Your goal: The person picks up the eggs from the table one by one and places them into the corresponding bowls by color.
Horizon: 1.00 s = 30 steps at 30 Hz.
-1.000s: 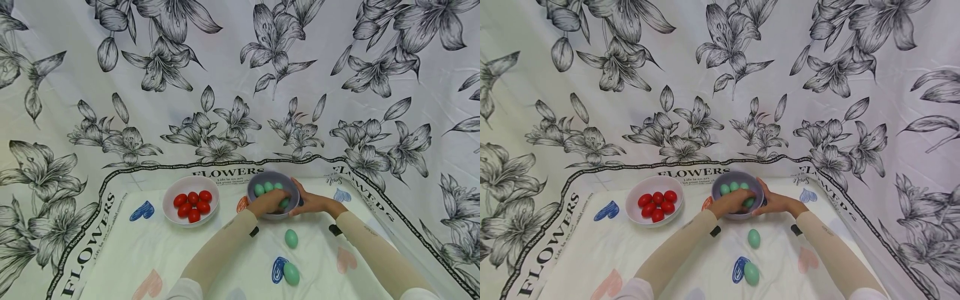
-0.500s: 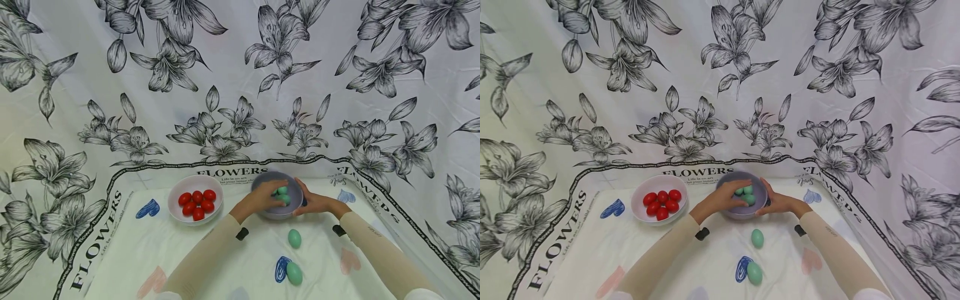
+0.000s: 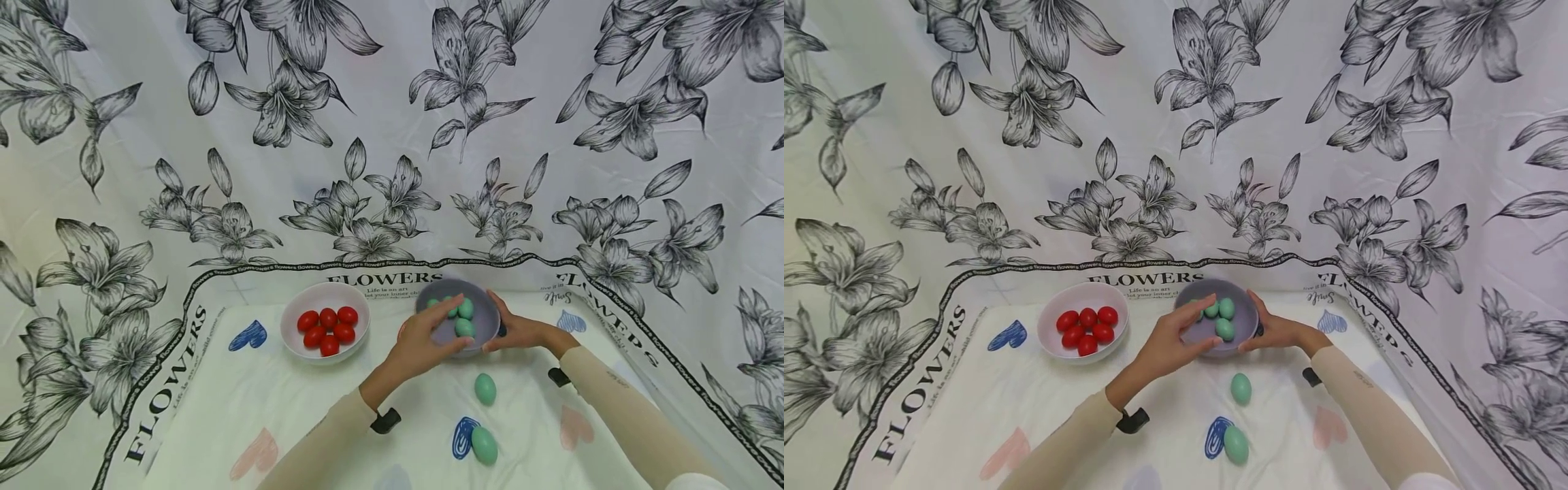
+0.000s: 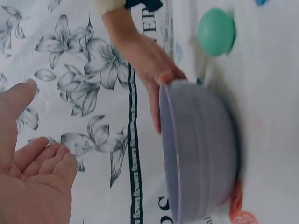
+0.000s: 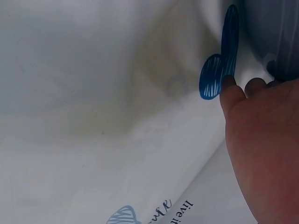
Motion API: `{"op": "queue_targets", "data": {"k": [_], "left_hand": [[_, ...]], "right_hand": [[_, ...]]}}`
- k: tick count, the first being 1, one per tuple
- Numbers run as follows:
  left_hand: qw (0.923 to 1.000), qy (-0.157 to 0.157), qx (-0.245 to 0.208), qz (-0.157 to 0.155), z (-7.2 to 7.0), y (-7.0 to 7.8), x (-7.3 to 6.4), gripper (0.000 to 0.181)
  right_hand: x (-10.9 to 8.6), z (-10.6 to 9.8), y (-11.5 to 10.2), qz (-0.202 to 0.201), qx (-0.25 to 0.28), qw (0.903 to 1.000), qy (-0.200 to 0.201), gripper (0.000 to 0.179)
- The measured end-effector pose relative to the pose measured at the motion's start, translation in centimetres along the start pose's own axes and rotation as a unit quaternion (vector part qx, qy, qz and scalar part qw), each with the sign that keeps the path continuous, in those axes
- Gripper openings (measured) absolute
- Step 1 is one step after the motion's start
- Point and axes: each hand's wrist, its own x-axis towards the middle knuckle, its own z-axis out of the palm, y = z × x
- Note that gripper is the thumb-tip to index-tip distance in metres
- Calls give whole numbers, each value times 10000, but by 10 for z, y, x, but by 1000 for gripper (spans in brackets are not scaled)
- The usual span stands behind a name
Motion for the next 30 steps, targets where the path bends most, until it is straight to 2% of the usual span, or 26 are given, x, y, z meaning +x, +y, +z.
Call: {"op": "queue_targets", "data": {"k": [3, 6, 11, 15, 17, 22, 30], "left_hand": [[9997, 139, -136, 134, 13, 6, -11, 72], [9996, 139, -132, 202, 29, 7, -22, 72], [9994, -249, -154, 156, 56, 3, -38, 71], [9985, -529, -97, 70, 77, -8, -46, 70], [9981, -606, 82, -43, 86, -15, -51, 70], [9950, -813, 500, -279, 100, -29, -58, 69], [9869, -1095, 1073, -512, 109, -41, -57, 73]], "right_hand": [[0, -2, 1, -59, 49, 10000, 45, 126], [-2, -2, 2, -89, 67, 9999, 19, 125], [-3, -2, 2, -154, 61, 9999, 4, 124], [-4, -2, 2, -238, 110, 9997, -4, 123], [-4, -2, 2, -237, 141, 9996, -14, 124], [-4, 0, -4, -160, 167, 9997, -59, 125], [-2, 1, -3, -109, 80, 9999, 8, 125]]}}
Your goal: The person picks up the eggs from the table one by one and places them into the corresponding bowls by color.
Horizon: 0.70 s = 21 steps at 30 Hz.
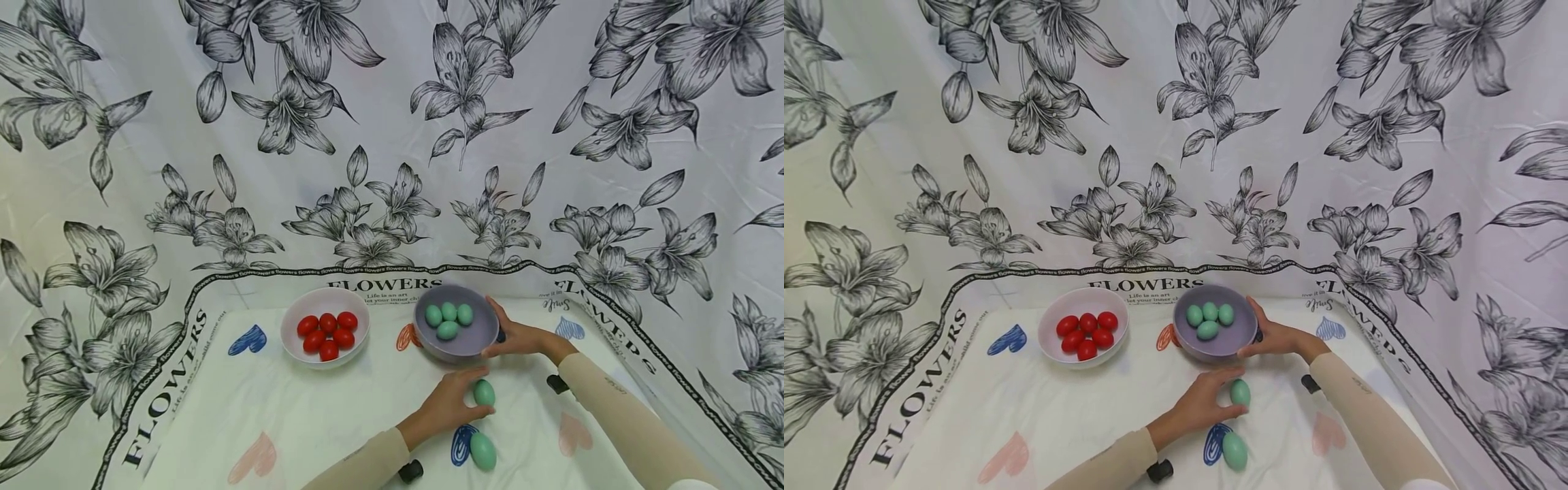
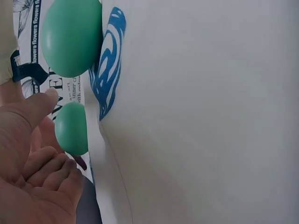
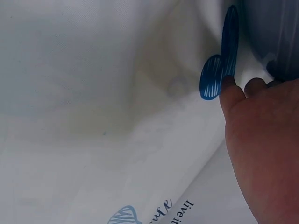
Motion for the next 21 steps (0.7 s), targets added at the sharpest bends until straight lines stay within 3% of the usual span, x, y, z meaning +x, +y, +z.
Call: {"op": "queue_targets", "data": {"k": [8, 21], "left_hand": [[9985, -223, 208, -464, 4, 3, 1, 71], [9992, -274, 216, -183, 12, -2, 6, 63]], "right_hand": [[-1, 1, 1, -6, -51, 9999, 102, 124], [-2, 2, 4, -22, -176, 9998, 123, 125]]}}
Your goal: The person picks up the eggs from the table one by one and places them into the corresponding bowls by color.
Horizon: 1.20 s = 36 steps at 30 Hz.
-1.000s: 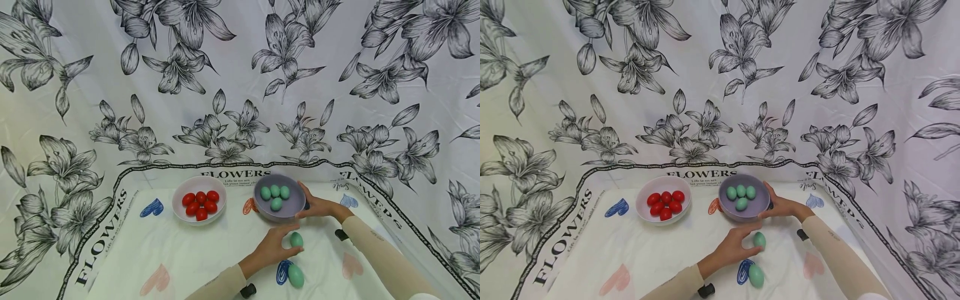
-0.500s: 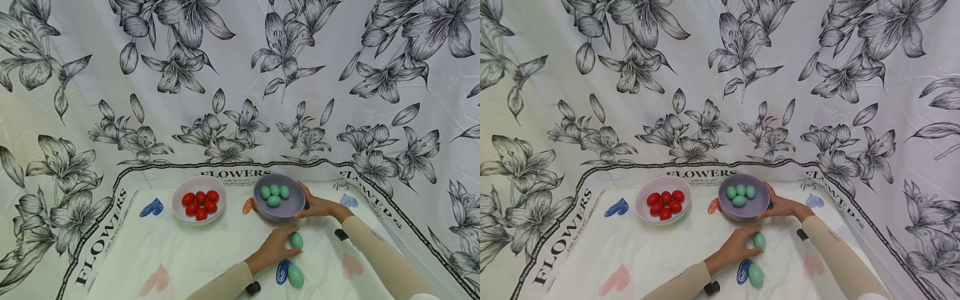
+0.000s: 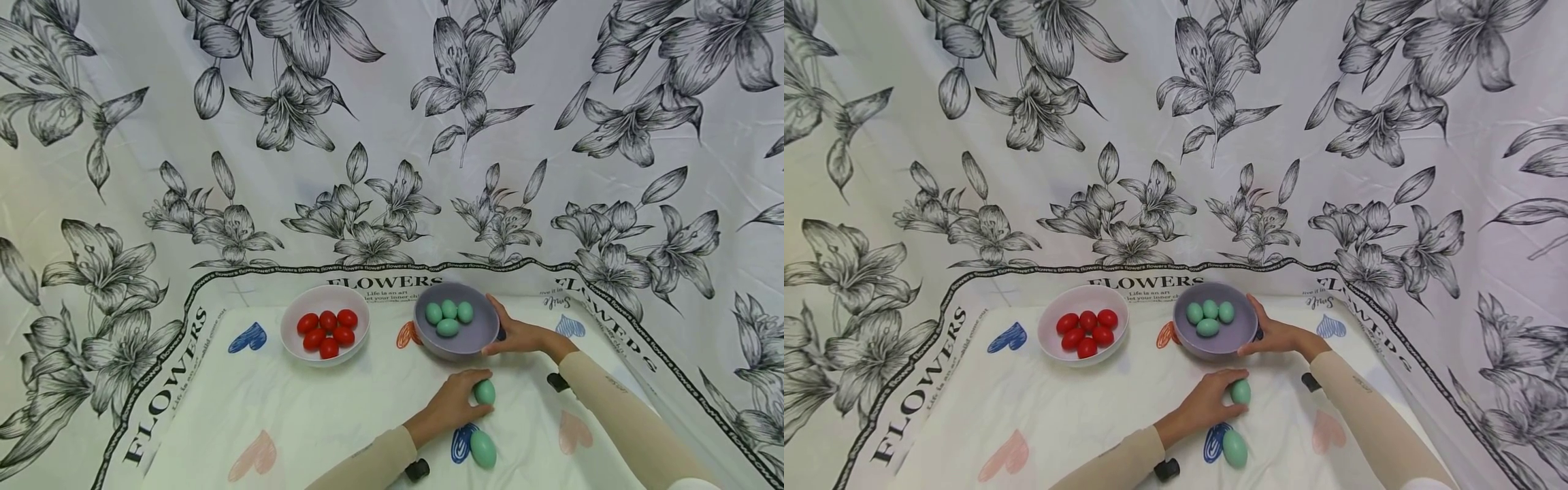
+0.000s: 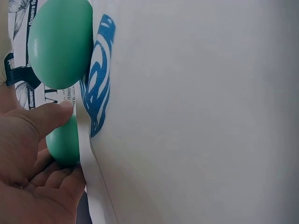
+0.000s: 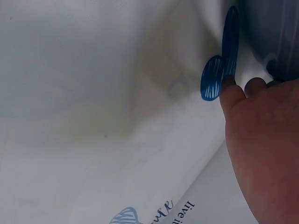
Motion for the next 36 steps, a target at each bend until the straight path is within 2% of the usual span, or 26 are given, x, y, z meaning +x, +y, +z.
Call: {"op": "queue_targets", "data": {"k": [6, 11, 16, 20, 24, 28, 32, 36], "left_hand": [[9999, -54, -61, 89, -4, 3, -1, 64], [9993, 23, -296, 207, -17, 12, -4, 65], [9959, 164, -797, 397, -35, 23, -8, 67], [9882, 390, -1359, 592, -55, 32, -7, 69], [9822, 794, -1520, 766, -77, 34, 0, 66], [9808, 1075, -1464, 712, -99, 30, 9, 65], [9820, 1171, -1361, 581, -117, 23, 23, 67], [9870, 1071, -1010, 649, -128, 12, 40, 67]], "right_hand": [[1, 0, 0, 72, 18, 10000, -36, 126], [0, 0, -2, 75, 75, 9999, -20, 125], [0, 1, -1, -51, 59, 10000, -18, 124], [0, 0, 1, -211, 113, 9997, -79, 122], [0, 0, 2, -197, 149, 9996, -148, 122], [-1, 0, 0, -83, 188, 9996, -199, 123], [0, 0, -2, 48, 217, 9996, -159, 124], [1, 0, -2, 172, 222, 9995, -172, 124]]}}
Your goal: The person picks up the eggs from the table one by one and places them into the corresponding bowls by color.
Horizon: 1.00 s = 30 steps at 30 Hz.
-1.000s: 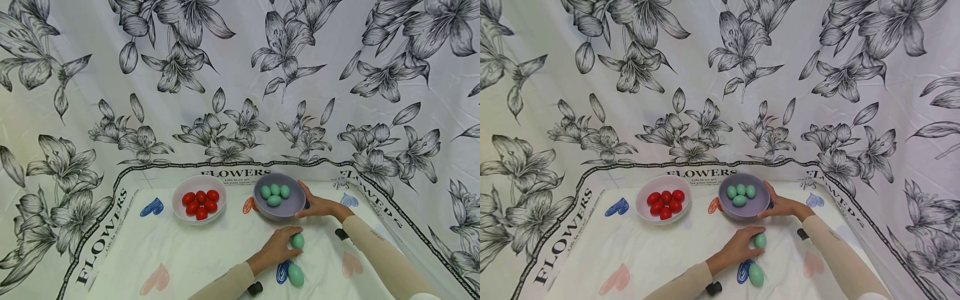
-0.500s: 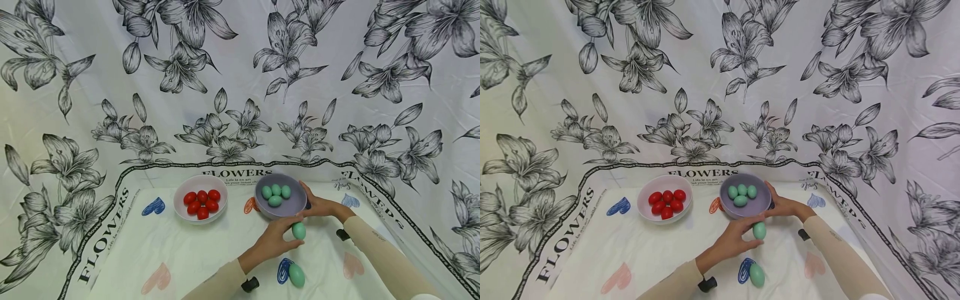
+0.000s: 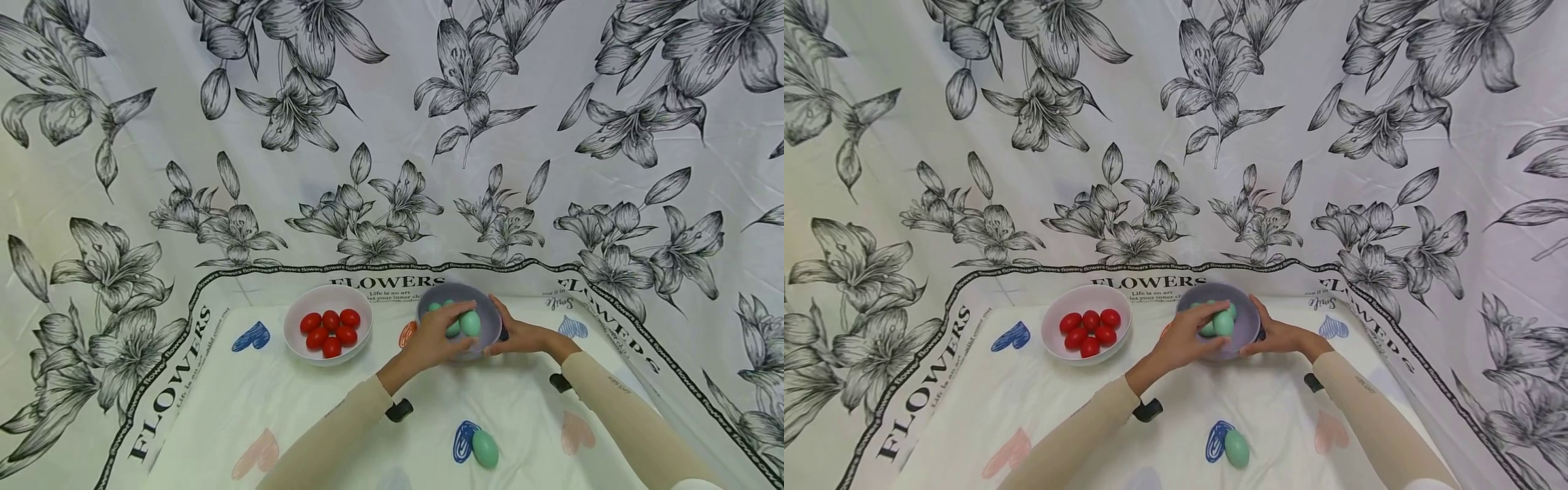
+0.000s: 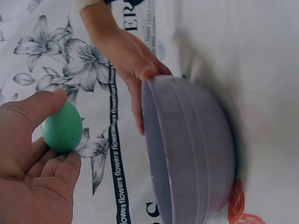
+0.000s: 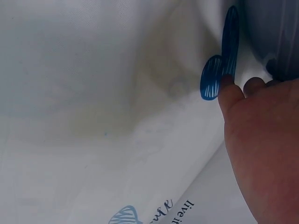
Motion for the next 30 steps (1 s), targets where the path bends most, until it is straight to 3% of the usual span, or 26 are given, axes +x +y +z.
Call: {"op": "queue_targets", "data": {"k": [5, 11, 16, 23, 26, 30], "left_hand": [[9984, -372, 423, -80, 0, -14, 19, 67], [9908, -810, 1064, -227, 11, -31, 33, 67], [9853, -1232, 1159, -252, 23, -44, 43, 64], [9672, -1882, 1618, -546, 37, -55, 51, 61], [9597, -2025, 1803, -736, 41, -59, 53, 60], [9520, -2143, 2064, -712, 46, -65, 55, 57]], "right_hand": [[-3, -1, 1, 47, 49, 10000, -7, 123], [-5, -1, 3, -32, 16, 10000, 33, 122], [-5, -1, 4, -77, 107, 9999, 62, 121], [-1, 0, 5, -168, 227, 9996, -6, 123], [2, 0, 4, -216, 223, 9995, -16, 124], [2, -2, 2, -282, 208, 9994, -13, 125]]}}
